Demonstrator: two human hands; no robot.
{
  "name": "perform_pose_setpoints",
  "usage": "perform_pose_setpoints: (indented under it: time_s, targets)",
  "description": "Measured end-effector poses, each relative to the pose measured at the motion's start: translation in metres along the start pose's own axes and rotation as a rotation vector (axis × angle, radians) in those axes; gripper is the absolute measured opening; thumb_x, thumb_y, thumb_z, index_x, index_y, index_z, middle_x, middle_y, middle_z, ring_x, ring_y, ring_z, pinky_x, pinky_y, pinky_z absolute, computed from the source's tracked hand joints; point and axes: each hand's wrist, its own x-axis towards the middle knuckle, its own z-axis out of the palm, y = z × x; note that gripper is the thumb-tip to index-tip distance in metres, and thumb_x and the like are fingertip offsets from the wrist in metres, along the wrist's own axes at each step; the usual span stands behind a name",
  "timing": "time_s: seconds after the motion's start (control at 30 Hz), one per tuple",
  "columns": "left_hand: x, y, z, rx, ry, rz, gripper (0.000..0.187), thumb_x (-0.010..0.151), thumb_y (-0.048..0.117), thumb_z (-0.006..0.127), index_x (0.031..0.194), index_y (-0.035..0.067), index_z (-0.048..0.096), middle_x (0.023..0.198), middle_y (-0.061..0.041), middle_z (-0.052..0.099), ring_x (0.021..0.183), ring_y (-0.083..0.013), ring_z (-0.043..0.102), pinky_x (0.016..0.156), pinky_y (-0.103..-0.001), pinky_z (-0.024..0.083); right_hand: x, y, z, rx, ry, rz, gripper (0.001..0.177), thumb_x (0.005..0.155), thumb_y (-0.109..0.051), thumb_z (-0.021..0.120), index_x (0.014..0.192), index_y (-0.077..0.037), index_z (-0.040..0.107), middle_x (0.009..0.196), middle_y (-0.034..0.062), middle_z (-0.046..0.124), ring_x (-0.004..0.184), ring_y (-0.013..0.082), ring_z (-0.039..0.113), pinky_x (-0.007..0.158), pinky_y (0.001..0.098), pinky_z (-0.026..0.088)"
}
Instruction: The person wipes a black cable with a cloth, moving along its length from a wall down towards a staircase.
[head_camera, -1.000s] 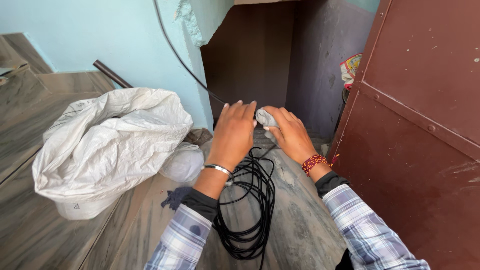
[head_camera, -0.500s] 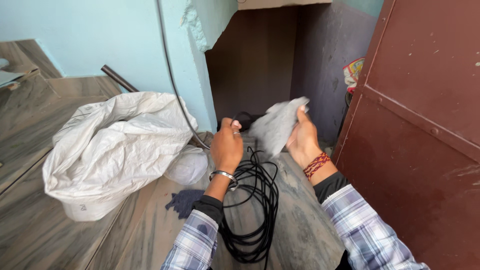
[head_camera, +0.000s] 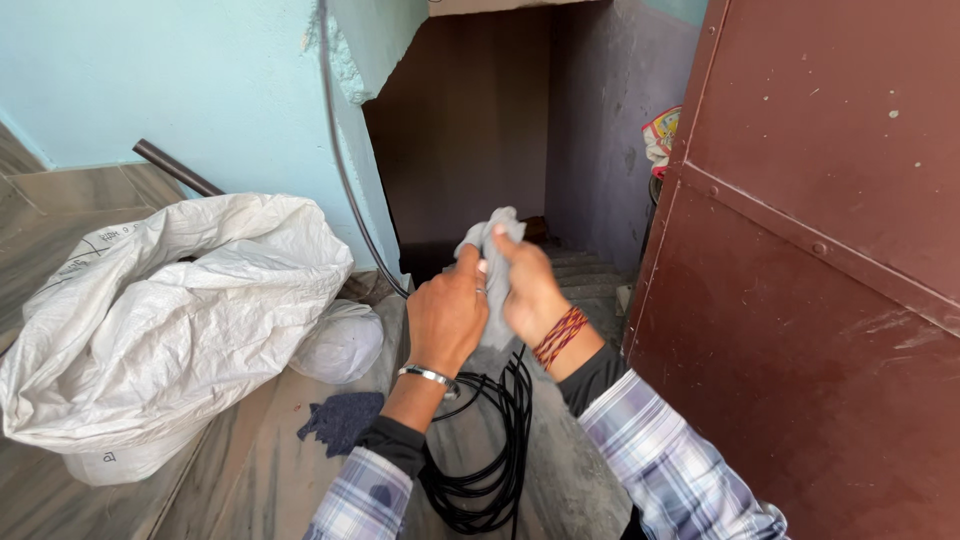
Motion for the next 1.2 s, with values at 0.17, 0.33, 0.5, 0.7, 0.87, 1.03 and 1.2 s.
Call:
perform_pose_setpoints:
  time_s: [0.17, 0.33, 0.5, 0.7, 0.87, 1.03, 1.2]
  targets:
    - [-0.028, 0.015, -0.009, 0.000, -0.044, 0.223, 0.013, 0.101, 0.024, 0.053, 0.100, 0.012, 0.056, 0.066, -0.014, 0.068, 0.059, -0.0379, 0.067, 0.052, -0.052, 0.051, 0.037, -0.033, -0.036, 0.351, -0.058, 0.057, 0.031, 0.099, -0.034, 0.054, 0.102, -0.005, 0.063, 0.086, 0.0091, 0.067, 0.079, 0.0256, 0.065, 0.079, 0.0444, 0.058]
    - [-0.032, 0.018, -0.011, 0.018, -0.075, 0.165, 0.014, 0.099, 0.024, 0.051, 0.101, 0.011, 0.055, 0.066, -0.012, 0.069, 0.062, -0.0369, 0.069, 0.052, -0.053, 0.051, 0.019, -0.024, -0.017, 0.413, -0.089, 0.061, 0.022, 0.101, -0.030, 0.057, 0.096, -0.009, 0.059, 0.077, 0.0076, 0.063, 0.073, 0.0228, 0.063, 0.074, 0.0425, 0.058]
    - [-0.020, 0.006, -0.030, 0.038, 0.052, 0.001, 0.020, 0.103, 0.029, 0.051, 0.110, 0.013, 0.061, 0.064, -0.015, 0.068, 0.059, -0.0390, 0.068, 0.052, -0.054, 0.050, -0.020, -0.007, 0.026, 0.139, -0.113, 0.017, 0.018, 0.105, -0.024, 0.064, 0.102, -0.006, 0.061, 0.083, 0.0066, 0.065, 0.075, 0.0183, 0.061, 0.067, 0.0349, 0.045]
    - [-0.033, 0.013, -0.033, 0.020, -0.030, 0.225, 0.021, 0.103, 0.032, 0.053, 0.101, 0.012, 0.059, 0.062, -0.012, 0.066, 0.058, -0.0360, 0.067, 0.050, -0.051, 0.049, 0.019, -0.023, -0.034, 0.158, 0.033, 0.093, 0.012, 0.096, -0.023, 0.060, 0.098, -0.011, 0.061, 0.074, 0.0071, 0.059, 0.076, 0.0239, 0.066, 0.077, 0.0423, 0.054]
    - [-0.051, 0.013, -0.041, -0.067, -0.099, 0.343, 0.021, 0.105, 0.031, 0.053, 0.098, 0.012, 0.055, 0.060, -0.008, 0.064, 0.055, -0.0338, 0.065, 0.049, -0.049, 0.047, 0.057, -0.054, -0.114, 0.450, 0.086, 0.029, 0.029, 0.102, -0.026, 0.057, 0.083, -0.004, 0.057, 0.079, 0.0140, 0.063, 0.082, 0.0326, 0.063, 0.089, 0.0500, 0.056]
    - [-0.038, 0.010, -0.028, 0.046, -0.095, 0.204, 0.019, 0.102, 0.031, 0.053, 0.106, 0.013, 0.058, 0.061, -0.011, 0.067, 0.056, -0.0367, 0.066, 0.049, -0.052, 0.048, 0.008, -0.054, -0.049, 0.294, -0.084, -0.012, 0.026, 0.098, -0.027, 0.054, 0.093, -0.002, 0.060, 0.090, 0.0166, 0.068, 0.088, 0.0319, 0.068, 0.090, 0.0466, 0.057]
    - [-0.021, 0.003, -0.020, 0.074, 0.018, 0.070, 0.018, 0.103, 0.029, 0.052, 0.108, 0.012, 0.057, 0.062, -0.013, 0.067, 0.057, -0.0376, 0.067, 0.049, -0.052, 0.049, -0.064, -0.016, 0.020, -0.008, -0.191, -0.020, 0.018, 0.100, -0.018, 0.062, 0.111, -0.004, 0.063, 0.097, 0.0085, 0.070, 0.089, 0.0196, 0.067, 0.081, 0.0359, 0.055]
